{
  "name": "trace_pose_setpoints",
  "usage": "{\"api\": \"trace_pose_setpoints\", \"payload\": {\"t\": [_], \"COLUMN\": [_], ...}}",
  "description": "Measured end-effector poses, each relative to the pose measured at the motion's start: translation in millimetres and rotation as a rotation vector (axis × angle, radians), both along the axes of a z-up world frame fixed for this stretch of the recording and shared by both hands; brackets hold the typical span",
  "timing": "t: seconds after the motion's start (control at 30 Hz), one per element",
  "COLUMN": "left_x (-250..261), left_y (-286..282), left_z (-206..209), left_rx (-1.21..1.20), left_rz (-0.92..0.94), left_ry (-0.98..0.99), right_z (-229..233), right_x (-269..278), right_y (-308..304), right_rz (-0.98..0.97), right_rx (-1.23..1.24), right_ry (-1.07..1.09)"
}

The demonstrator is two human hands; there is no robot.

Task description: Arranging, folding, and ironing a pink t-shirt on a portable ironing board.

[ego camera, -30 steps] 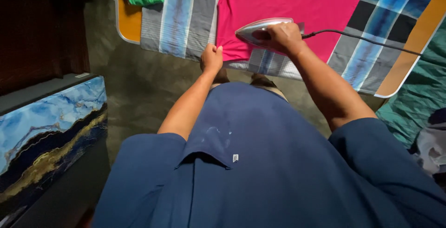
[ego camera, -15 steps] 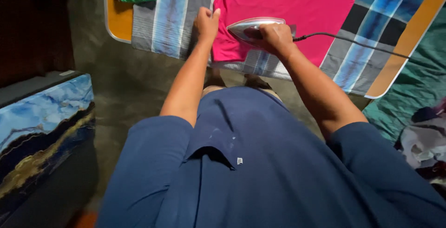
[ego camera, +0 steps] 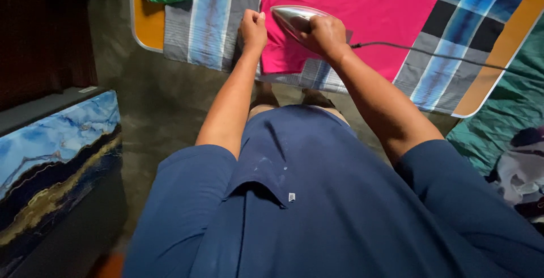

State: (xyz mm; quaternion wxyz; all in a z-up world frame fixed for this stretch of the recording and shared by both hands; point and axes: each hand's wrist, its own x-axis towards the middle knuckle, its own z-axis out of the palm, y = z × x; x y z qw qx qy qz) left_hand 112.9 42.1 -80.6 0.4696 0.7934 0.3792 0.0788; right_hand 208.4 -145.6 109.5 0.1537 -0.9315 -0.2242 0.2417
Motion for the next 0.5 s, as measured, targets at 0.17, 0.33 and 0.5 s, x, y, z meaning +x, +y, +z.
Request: {"api": "trace_pose_setpoints", "payload": {"t": [0.17,0.33,0.5], "left_x": [-44,-70,-87], "left_y": [-18,-30,-39], "left_z": [2,55,3], "left_rx": [-0.023,0.017,-0.007], "left_rz": [-0.024,-0.114,0.005], "left_ry": [0.123,0.283,0.148], "right_z": [-20,-22,5], "right_x": [0,2,-1], "right_y": [9,10,10], "right_rz": [-0.013,0.164,0.244], "right_rx": [-0.020,0.039,0.083], "right_ry": [0.015,-0.135,-0.115]}}
